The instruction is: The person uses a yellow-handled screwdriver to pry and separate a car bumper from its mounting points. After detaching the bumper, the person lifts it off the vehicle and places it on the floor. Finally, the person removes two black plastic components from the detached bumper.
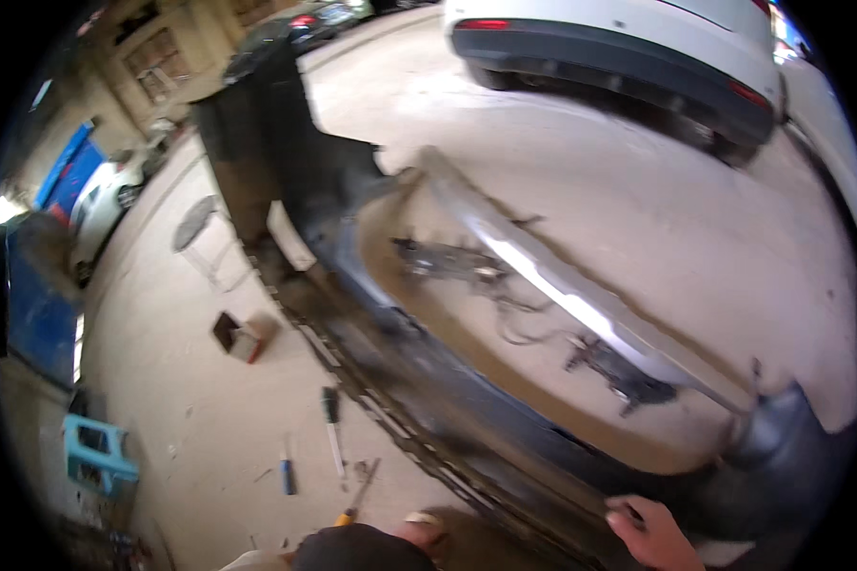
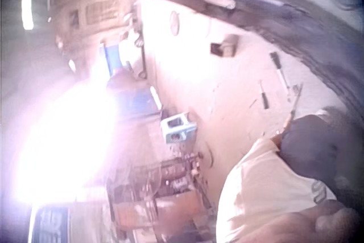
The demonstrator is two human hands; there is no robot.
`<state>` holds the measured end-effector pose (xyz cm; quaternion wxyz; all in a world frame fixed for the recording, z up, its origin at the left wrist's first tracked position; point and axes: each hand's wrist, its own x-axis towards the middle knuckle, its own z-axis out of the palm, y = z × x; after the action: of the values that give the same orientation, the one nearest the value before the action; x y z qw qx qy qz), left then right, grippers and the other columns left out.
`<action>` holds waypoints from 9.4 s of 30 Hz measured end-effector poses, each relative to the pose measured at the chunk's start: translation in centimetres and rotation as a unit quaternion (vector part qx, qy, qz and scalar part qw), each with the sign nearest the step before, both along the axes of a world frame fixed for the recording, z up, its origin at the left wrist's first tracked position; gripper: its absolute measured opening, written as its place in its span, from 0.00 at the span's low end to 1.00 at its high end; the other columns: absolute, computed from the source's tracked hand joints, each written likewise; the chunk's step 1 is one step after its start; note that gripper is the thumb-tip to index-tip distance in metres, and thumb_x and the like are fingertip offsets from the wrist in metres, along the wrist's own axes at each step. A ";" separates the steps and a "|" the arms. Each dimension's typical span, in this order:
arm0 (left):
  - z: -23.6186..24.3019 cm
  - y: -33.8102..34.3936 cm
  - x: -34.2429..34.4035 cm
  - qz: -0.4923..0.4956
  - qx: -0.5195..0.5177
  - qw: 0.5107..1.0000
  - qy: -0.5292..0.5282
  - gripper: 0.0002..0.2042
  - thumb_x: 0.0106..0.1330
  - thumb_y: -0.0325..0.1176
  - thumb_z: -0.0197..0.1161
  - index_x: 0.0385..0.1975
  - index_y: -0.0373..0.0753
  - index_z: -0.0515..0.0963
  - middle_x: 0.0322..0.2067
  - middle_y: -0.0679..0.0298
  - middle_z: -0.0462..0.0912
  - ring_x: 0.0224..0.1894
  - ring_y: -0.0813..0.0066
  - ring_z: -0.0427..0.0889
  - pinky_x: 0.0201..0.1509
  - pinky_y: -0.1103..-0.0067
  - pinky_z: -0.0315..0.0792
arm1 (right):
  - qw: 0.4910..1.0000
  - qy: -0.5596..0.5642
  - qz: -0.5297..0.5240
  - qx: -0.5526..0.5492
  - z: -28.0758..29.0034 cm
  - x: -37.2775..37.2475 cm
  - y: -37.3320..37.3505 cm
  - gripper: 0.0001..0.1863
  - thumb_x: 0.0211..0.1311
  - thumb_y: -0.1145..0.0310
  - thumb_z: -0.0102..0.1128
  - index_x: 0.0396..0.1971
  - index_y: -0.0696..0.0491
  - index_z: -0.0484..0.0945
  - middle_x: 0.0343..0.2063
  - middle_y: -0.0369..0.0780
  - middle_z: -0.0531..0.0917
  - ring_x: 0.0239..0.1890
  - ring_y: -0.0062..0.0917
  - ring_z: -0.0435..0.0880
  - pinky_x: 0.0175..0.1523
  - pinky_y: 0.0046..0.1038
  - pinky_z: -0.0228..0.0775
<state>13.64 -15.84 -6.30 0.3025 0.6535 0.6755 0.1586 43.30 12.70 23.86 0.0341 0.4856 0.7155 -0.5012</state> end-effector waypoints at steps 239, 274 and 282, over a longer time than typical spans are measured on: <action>40.4 19.7 -8.6 0.527 -0.054 0.531 -0.661 0.43 0.56 0.16 0.48 0.70 0.51 0.38 0.62 0.51 0.61 0.58 0.52 0.70 0.58 0.60 0.70 | 0.913 -0.275 0.041 0.297 11.0 -1.9 11.3 0.25 0.47 0.47 0.67 0.34 0.55 0.79 0.31 0.47 0.81 0.35 0.47 0.79 0.40 0.44 0.67; 64.4 5.1 -30.1 0.639 0.130 0.530 -0.542 0.21 0.60 0.29 0.58 0.55 0.37 0.70 0.37 0.62 0.80 0.34 0.74 0.78 0.33 0.79 0.73 | 0.873 -0.164 0.345 0.303 21.1 -27.5 9.6 0.36 0.42 0.37 0.66 0.35 0.59 0.81 0.29 0.53 0.82 0.34 0.52 0.79 0.39 0.46 0.69; 65.4 -3.2 -46.0 0.705 0.003 0.437 -0.559 0.28 0.56 0.32 0.61 0.59 0.43 0.60 0.44 0.67 0.75 0.42 0.75 0.76 0.41 0.74 0.75 | 0.897 -0.097 0.380 0.205 35.7 -55.2 5.2 0.21 0.42 0.54 0.71 0.35 0.51 0.83 0.30 0.49 0.83 0.35 0.47 0.81 0.42 0.42 0.70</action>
<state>-32.38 -19.06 59.07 0.3957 -0.2785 0.5862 0.6497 -11.95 17.91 59.59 0.1906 0.2194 0.9254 -0.2433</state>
